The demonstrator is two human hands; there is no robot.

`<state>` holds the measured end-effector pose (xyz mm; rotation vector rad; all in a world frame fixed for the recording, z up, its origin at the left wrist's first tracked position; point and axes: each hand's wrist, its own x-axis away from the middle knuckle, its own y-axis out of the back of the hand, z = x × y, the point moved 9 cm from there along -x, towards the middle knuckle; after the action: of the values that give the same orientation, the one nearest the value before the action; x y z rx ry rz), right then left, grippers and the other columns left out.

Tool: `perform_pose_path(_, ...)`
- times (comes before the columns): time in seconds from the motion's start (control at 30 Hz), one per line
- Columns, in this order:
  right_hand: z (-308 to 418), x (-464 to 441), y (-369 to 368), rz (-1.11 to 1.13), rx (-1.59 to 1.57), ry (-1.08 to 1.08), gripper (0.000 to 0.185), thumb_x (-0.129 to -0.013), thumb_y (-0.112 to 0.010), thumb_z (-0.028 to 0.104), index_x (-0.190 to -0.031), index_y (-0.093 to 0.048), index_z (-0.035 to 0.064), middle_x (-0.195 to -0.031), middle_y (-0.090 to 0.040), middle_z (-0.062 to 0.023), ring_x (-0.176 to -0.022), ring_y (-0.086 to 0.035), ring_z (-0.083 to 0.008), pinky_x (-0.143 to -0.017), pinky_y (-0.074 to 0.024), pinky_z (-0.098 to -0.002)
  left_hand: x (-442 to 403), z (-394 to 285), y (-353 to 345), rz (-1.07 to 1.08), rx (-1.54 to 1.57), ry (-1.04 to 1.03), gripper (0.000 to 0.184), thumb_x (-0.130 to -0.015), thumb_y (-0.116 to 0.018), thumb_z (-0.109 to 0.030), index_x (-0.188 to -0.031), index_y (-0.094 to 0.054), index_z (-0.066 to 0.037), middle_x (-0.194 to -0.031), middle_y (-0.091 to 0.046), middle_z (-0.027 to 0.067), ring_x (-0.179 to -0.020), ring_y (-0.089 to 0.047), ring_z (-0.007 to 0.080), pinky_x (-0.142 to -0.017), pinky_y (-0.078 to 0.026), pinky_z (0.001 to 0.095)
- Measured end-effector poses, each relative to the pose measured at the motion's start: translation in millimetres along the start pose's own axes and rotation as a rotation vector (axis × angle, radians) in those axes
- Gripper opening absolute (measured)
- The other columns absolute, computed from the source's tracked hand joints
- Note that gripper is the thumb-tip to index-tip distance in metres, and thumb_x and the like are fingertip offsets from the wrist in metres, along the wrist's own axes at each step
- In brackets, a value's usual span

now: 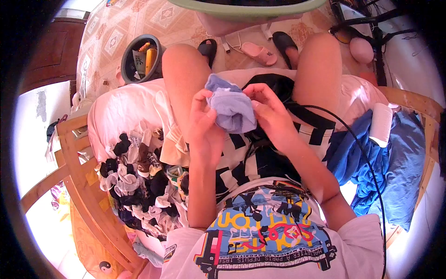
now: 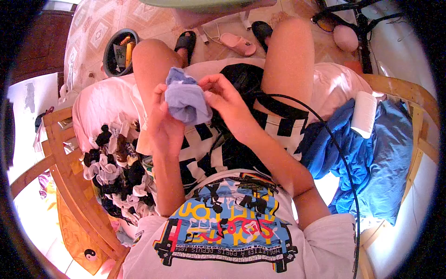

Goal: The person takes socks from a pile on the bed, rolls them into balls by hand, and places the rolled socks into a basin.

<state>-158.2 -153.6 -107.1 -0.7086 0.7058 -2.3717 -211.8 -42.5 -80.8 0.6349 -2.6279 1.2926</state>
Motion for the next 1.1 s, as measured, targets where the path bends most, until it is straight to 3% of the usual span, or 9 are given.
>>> perform_pose_path(0.07, 24.4, 5.0, -1.3, -0.048, 0.485, 0.345, 0.034, -0.086, -0.066, 0.013, -0.115, -0.05, 0.004, -0.109, -0.05, -0.0081, -0.101, -0.053, -0.0191, -0.088, -0.0439, -0.0303, -0.4, -7.0, -1.9, 0.024, -0.14, -0.075, 0.047, -0.082, -0.062, -0.004, -0.123, -0.039, -0.012, -0.121, -0.053, 0.0109, -0.114, -0.054, 0.024, -0.1, -0.042, 0.0371)
perform_pose_path(0.2, 49.1, 19.4, -30.3, 0.019, 0.862, 0.482, 0.039, -0.08, -0.071, 0.011, -0.112, -0.051, 0.0019, -0.103, -0.051, -0.0112, -0.094, -0.057, -0.0215, -0.082, -0.0467, -0.0329, 3.4, -12.4, -6.1, 0.055, -0.397, -0.174, 0.058, -0.076, -0.06, 0.009, -0.125, -0.036, -0.012, -0.121, -0.05, 0.0101, -0.114, -0.052, 0.0215, -0.1, -0.042, 0.035)
perform_pose_path(0.37, 43.6, 17.5, -9.4, -0.14, 0.869, 0.442, 0.023, -0.082, -0.067, 0.005, -0.103, -0.059, -0.0015, -0.091, -0.061, -0.009, -0.082, -0.062, -0.0196, -0.076, -0.0495, -0.0296, 4.3, 0.2, -13.6, 0.075, -0.552, -0.208, 0.059, -0.077, -0.06, 0.013, -0.125, -0.035, -0.011, -0.117, -0.05, 0.0085, -0.111, -0.052, 0.0179, -0.097, -0.042, 0.0312)
perform_pose_path(0.47, 39.2, 15.4, 2.2, -0.182, 0.642, 0.343, 0.016, -0.086, -0.063, 0.003, -0.101, -0.062, -0.0027, -0.09, -0.065, -0.0063, -0.081, -0.063, -0.0138, -0.076, -0.0498, -0.026, 2.1, 5.2, 1.5, -0.092, -0.707, -0.278, 0.057, -0.075, -0.064, 0.009, -0.124, -0.04, -0.009, -0.115, -0.05, 0.0097, -0.109, -0.053, 0.0201, -0.094, -0.042, 0.0312)
perform_pose_path(0.57, 32.5, 13.2, 9.7, -0.173, 0.421, 0.262, 0.015, -0.09, -0.061, 0.003, -0.103, -0.063, -0.0028, -0.093, -0.066, -0.0027, -0.084, -0.06, -0.0066, -0.077, -0.0492, -0.0221, 10.5, -15.5, -8.0, -0.191, -1.058, -0.574, 0.053, -0.071, -0.068, 0.007, -0.12, -0.049, -0.005, -0.114, -0.05, 0.0124, -0.107, -0.055, 0.0256, -0.09, -0.044, 0.0329)
perform_pose_path(0.63, 31.0, 13.4, 13.7, -0.186, 0.402, 0.245, 0.015, -0.09, -0.062, 0.004, -0.104, -0.064, -0.002, -0.093, -0.066, -0.0029, -0.084, -0.061, -0.0073, -0.078, -0.0491, -0.0218, 25.9, -35.8, -39.6, -0.35, -1.657, -0.772, 0.048, -0.068, -0.071, 0.004, -0.113, -0.057, -0.003, -0.108, -0.054, 0.0148, -0.099, -0.058, 0.0301, -0.086, -0.046, 0.0353)
perform_pose_path(0.77, 15.4, 12.1, 18.1, -0.209, 0.174, 0.138, 0.017, -0.09, -0.064, 0.005, -0.106, -0.065, 0.0002, -0.094, -0.067, -0.0024, -0.087, -0.061, -0.0077, -0.083, -0.0484, -0.0225, 22.3, -27.9, -18.9, -0.374, -1.455, -0.686, 0.043, -0.068, -0.072, 0.002, -0.109, -0.059, -0.003, -0.1, -0.06, 0.0134, -0.09, -0.06, 0.0293, -0.084, -0.047, 0.0362)
perform_pose_path(0.97, -4.7, 5.7, 29.4, -0.098, -0.157, -0.004, 0.021, -0.09, -0.064, 0.007, -0.11, -0.057, 0.0066, -0.091, -0.064, -0.0009, -0.08, -0.056, -0.0072, -0.073, -0.0449, -0.0213, 12.7, -16.1, -3.1, -0.324, -1.43, -0.603, 0.028, -0.076, -0.068, -0.001, -0.104, -0.063, -0.002, -0.091, -0.065, 0.0103, -0.085, -0.061, 0.027, -0.079, -0.047, 0.0362)
perform_pose_path(1.1, -5.3, 2.8, 13.2, 0.154, -0.401, -0.089, 0.026, -0.09, -0.066, 0.011, -0.11, -0.048, 0.0102, -0.096, -0.061, -0.0001, -0.078, -0.054, -0.0075, -0.07, -0.0439, -0.0229, 2.3, -9.2, 21.0, -0.336, -1.011, -0.275, 0.019, -0.089, -0.06, -0.007, -0.106, -0.065, 0.0, -0.095, -0.067, 0.0076, -0.082, -0.061, 0.0183, -0.078, -0.047, 0.0302)
